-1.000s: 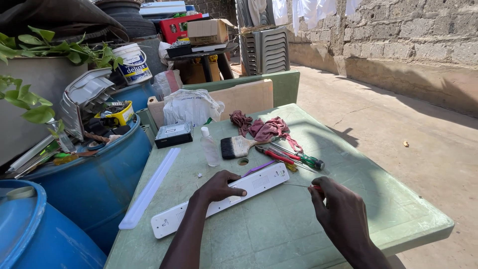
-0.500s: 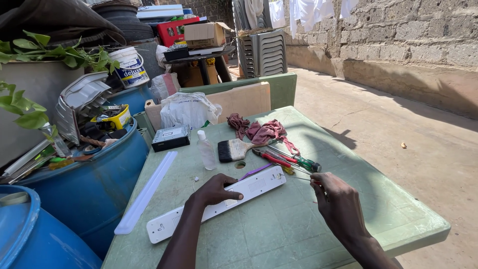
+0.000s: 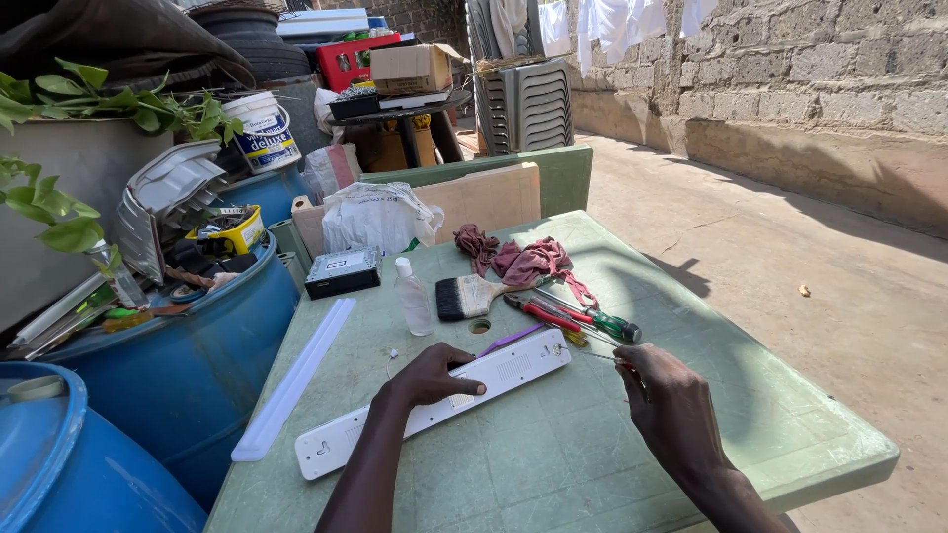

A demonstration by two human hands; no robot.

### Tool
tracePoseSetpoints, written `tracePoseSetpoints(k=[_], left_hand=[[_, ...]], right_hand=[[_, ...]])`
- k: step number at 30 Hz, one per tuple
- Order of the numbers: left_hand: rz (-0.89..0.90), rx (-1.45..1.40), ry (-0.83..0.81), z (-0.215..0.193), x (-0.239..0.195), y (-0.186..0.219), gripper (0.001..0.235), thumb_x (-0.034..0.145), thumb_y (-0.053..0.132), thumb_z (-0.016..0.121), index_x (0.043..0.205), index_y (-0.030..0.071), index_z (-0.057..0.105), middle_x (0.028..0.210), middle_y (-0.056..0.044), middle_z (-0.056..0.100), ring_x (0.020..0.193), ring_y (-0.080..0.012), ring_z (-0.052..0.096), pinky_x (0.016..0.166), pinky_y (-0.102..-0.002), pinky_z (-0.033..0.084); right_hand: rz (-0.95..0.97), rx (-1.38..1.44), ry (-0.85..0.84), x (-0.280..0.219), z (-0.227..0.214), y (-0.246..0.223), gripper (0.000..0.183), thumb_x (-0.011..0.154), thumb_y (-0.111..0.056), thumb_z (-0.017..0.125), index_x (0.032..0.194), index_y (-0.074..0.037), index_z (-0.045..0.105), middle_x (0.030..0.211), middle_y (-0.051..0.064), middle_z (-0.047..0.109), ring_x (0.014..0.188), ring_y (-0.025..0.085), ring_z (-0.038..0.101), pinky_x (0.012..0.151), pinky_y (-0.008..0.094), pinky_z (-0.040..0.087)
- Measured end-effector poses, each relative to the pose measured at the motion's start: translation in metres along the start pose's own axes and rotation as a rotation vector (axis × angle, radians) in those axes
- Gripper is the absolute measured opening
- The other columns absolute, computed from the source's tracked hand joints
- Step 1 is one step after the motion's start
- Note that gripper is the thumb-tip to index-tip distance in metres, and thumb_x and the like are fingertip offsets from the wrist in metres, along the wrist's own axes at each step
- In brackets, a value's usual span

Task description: Disassembling and reassembling a white plastic LED light fixture using a manual screwdriver.

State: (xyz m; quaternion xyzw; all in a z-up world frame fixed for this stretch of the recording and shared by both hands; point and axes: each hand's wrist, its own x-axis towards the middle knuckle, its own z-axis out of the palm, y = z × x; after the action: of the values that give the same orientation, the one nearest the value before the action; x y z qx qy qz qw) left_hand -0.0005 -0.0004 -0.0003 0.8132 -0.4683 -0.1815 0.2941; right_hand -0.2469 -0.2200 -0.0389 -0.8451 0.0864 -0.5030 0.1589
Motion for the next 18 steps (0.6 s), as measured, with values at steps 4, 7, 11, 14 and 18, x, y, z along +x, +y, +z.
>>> tracePoseSetpoints(k=[4, 7, 11, 14, 18], left_hand=[[-0.034, -0.002, 0.001, -0.001, -0.002, 0.003, 0.056, 0.072, 0.045, 0.077, 0.116, 0.011, 0.076, 0.096, 0.003, 0.074, 0.08, -0.01, 0.059, 0.068, -0.027, 0.038], [0.0, 0.034, -0.001, -0.001, -0.001, 0.001, 0.044, 0.076, 0.043, 0.076, 0.106, 0.011, 0.079, 0.079, 0.007, 0.063, 0.07, -0.0081, 0.048, 0.063, -0.027, 0.031], [0.038, 0.012, 0.005, -0.002, -0.006, 0.003, 0.042, 0.077, 0.042, 0.077, 0.104, 0.01, 0.08, 0.079, 0.006, 0.064, 0.07, -0.008, 0.05, 0.062, -0.027, 0.032], [0.044, 0.009, -0.025, -0.006, -0.006, 0.009, 0.041, 0.078, 0.043, 0.076, 0.102, 0.011, 0.08, 0.079, 0.006, 0.063, 0.069, -0.0081, 0.049, 0.063, -0.027, 0.031], [0.02, 0.014, -0.056, -0.005, -0.008, 0.015, 0.058, 0.074, 0.047, 0.072, 0.122, 0.013, 0.075, 0.11, 0.002, 0.077, 0.089, -0.0107, 0.065, 0.074, -0.027, 0.041]], right_hand=[[-0.026, 0.047, -0.034, 0.004, 0.003, -0.003, 0.012, 0.089, -0.007, 0.064, 0.1, -0.013, 0.065, 0.087, 0.002, 0.07, 0.076, 0.023, 0.067, 0.061, 0.037, 0.05], [-0.063, -0.001, -0.098, 0.012, 0.0, -0.01, 0.013, 0.093, -0.009, 0.058, 0.103, -0.013, 0.066, 0.09, 0.0, 0.067, 0.072, 0.025, 0.062, 0.055, 0.039, 0.047], [0.028, -0.09, -0.155, 0.022, 0.0, -0.012, 0.005, 0.091, -0.014, 0.06, 0.095, -0.013, 0.063, 0.083, 0.004, 0.068, 0.067, 0.031, 0.062, 0.053, 0.043, 0.045], [0.121, -0.202, -0.221, 0.017, 0.005, -0.01, 0.011, 0.093, -0.025, 0.059, 0.09, -0.014, 0.056, 0.076, 0.007, 0.066, 0.064, 0.036, 0.057, 0.052, 0.046, 0.042], [0.217, -0.417, -0.23, 0.014, 0.018, -0.003, 0.029, 0.103, -0.04, 0.047, 0.086, -0.016, 0.046, 0.06, 0.009, 0.062, 0.053, 0.04, 0.059, 0.046, 0.048, 0.042]])
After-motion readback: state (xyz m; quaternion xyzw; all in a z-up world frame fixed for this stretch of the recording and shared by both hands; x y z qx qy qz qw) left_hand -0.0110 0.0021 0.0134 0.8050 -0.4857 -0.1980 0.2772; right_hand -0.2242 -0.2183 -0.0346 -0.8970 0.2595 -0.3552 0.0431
